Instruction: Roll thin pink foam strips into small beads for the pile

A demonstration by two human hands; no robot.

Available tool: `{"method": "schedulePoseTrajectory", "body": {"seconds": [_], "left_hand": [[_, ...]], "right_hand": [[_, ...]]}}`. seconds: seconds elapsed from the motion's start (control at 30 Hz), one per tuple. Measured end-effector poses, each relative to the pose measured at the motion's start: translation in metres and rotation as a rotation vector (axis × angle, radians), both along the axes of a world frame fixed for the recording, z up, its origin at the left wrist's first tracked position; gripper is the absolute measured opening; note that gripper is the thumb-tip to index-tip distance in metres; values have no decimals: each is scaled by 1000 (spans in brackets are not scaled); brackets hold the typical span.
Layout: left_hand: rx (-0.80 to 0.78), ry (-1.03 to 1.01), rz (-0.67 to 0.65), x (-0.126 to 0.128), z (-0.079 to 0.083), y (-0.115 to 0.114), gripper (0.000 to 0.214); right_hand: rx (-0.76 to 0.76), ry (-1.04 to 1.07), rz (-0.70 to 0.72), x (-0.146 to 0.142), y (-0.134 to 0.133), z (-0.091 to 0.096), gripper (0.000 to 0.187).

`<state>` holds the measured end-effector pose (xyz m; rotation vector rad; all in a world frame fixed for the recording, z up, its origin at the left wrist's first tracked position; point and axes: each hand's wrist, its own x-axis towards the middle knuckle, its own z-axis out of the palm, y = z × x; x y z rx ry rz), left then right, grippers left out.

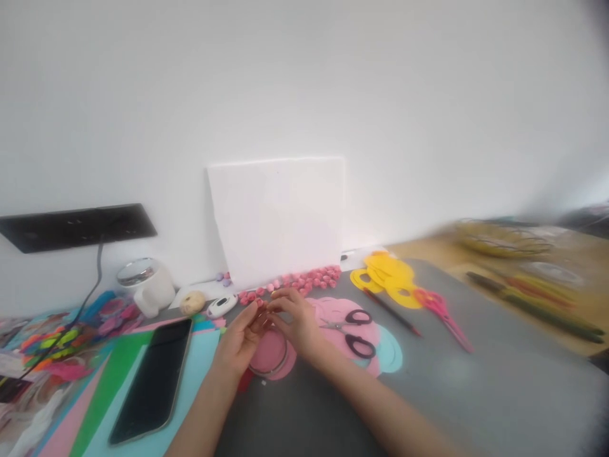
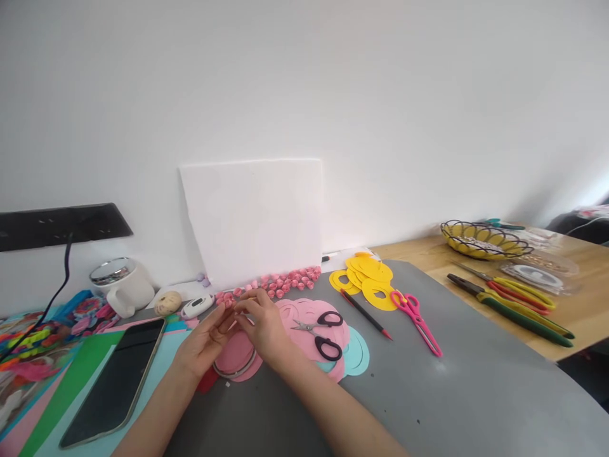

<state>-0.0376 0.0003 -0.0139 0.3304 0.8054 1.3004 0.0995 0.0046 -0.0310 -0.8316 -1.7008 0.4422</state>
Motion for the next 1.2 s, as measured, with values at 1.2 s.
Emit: {"method": "schedulePoseTrajectory", "body": {"seconds": [1.2], "left_hand": [[598, 1311, 289, 6, -10, -14, 22]], "right_hand": [[-617, 411, 375, 17, 8, 21, 20]]}}
